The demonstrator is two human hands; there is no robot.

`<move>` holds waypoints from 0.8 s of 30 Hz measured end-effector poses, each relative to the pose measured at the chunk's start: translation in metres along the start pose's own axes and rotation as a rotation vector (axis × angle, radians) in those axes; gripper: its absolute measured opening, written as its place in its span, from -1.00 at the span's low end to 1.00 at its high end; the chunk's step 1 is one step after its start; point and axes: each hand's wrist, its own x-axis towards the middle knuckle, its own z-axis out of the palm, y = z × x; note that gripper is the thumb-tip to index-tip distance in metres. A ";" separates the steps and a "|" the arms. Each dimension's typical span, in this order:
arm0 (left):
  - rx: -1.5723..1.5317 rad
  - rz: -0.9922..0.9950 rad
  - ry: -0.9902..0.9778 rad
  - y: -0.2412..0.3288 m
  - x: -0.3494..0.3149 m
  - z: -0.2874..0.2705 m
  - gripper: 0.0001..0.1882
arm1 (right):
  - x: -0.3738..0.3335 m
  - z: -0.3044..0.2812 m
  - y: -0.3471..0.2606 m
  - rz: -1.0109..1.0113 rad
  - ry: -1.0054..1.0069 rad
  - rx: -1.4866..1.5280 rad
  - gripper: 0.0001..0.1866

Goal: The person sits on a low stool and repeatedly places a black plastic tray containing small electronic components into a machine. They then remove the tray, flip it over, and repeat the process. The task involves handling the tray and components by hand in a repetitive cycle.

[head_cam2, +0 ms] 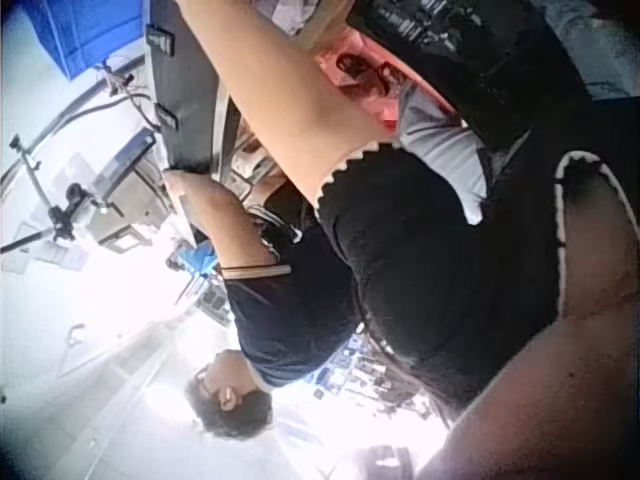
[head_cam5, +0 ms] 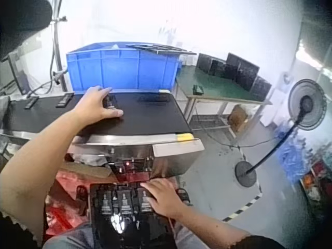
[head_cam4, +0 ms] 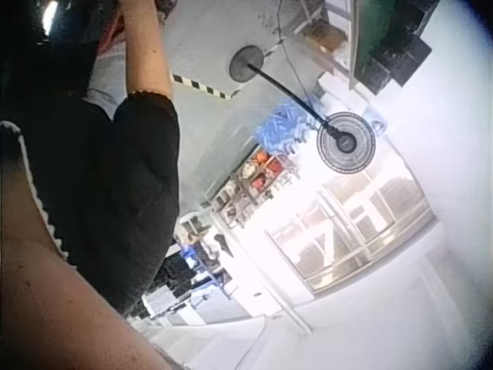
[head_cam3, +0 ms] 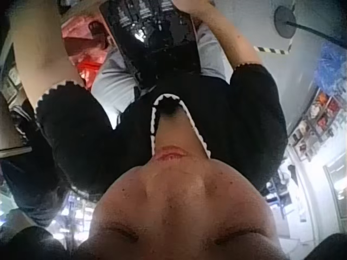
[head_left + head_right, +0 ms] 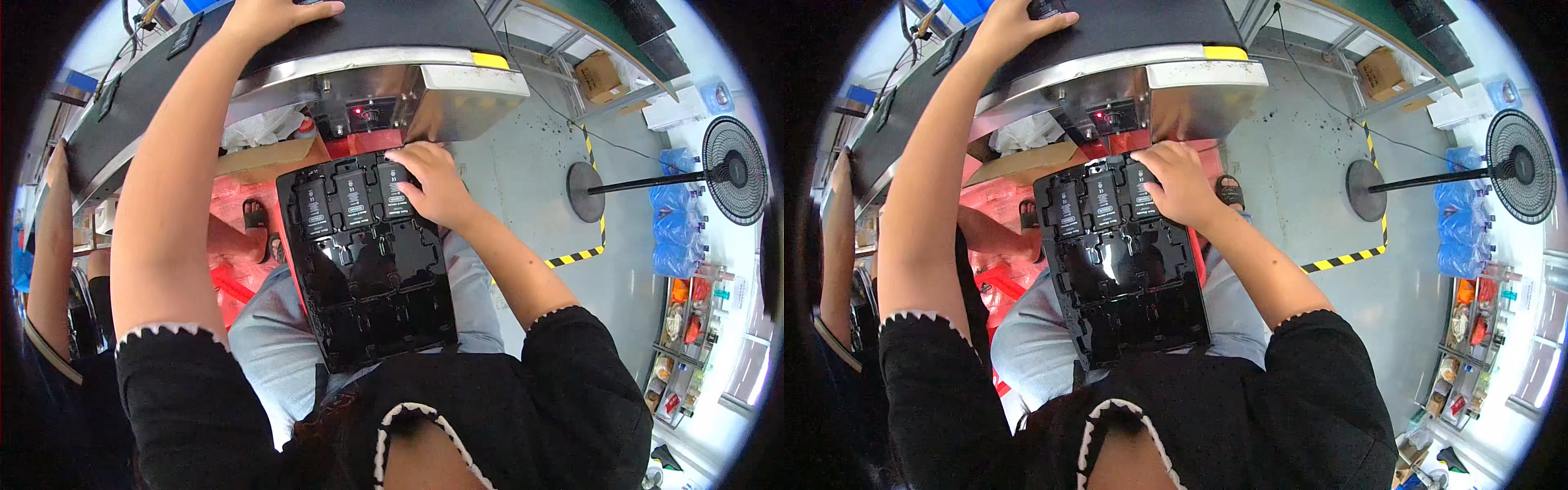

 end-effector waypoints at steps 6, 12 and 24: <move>-0.081 0.441 0.502 0.031 -0.188 0.011 -0.03 | 0.013 0.005 -0.007 0.200 0.097 0.360 -0.50; -0.135 0.172 0.081 0.029 -0.330 0.092 0.00 | 0.010 0.014 -0.023 0.197 0.068 -0.068 -0.72; -0.191 0.098 0.084 0.019 -0.360 0.156 -0.38 | -0.008 -0.017 -0.063 0.085 0.229 0.143 -0.73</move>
